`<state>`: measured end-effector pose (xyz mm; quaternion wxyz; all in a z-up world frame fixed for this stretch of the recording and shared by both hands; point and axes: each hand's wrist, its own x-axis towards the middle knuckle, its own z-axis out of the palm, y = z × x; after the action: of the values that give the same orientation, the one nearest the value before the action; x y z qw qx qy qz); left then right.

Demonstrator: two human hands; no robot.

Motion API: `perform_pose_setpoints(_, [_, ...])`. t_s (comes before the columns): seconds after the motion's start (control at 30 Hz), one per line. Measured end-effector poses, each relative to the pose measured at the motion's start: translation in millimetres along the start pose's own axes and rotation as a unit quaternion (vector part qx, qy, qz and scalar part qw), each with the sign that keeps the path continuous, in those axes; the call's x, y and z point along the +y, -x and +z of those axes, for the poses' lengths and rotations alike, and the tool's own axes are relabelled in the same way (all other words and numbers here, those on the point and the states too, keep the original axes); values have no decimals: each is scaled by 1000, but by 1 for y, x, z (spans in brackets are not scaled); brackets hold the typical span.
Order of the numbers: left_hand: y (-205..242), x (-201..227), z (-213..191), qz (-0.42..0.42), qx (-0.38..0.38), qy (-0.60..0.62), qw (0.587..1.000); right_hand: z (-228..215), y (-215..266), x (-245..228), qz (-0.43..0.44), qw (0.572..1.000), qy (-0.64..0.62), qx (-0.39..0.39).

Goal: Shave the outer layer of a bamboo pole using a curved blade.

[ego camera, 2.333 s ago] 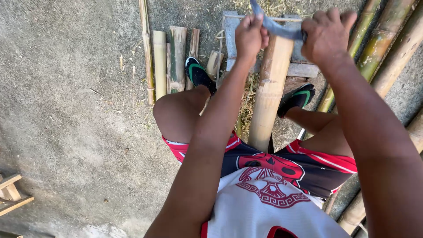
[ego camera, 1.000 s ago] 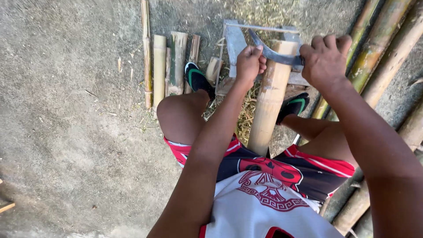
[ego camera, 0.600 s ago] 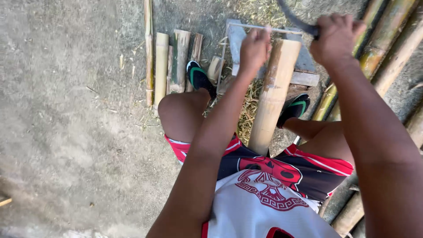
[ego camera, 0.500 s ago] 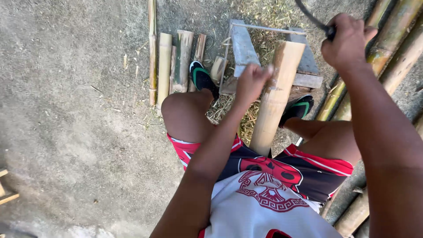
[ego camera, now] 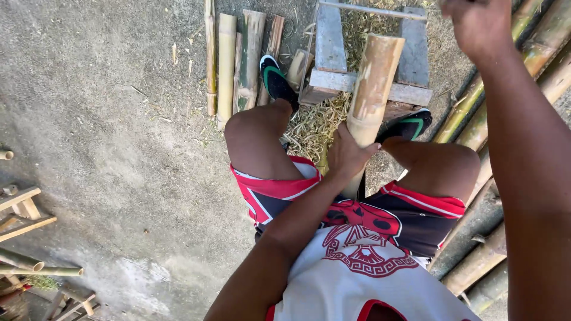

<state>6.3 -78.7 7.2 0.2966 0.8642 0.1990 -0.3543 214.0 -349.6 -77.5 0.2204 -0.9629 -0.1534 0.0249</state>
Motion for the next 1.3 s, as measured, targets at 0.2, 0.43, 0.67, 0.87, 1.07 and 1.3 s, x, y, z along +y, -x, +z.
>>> perform_pose_setpoints(0.2, [-13,-21,3,48,-57,14,997,-51,9,-94,281,829,-483,5])
perform_pose_setpoints(0.43, [-31,-34,-8,99,-98,48,989,3,51,-103,358,836,-416,13])
perform_pose_setpoints(0.67, [-66,15,-61,249,51,-93,963,11,59,-104,349,883,-313,-14])
perform_pose_setpoints(0.87, [-173,69,-53,411,264,-92,868,22,60,-93,304,906,-293,34])
perform_pose_setpoints(1.07, [-190,60,-34,378,254,-88,886,29,64,-86,270,933,-234,51])
perform_pose_setpoints(1.3, [-196,56,-38,280,202,-50,937,25,55,-88,252,949,-183,50])
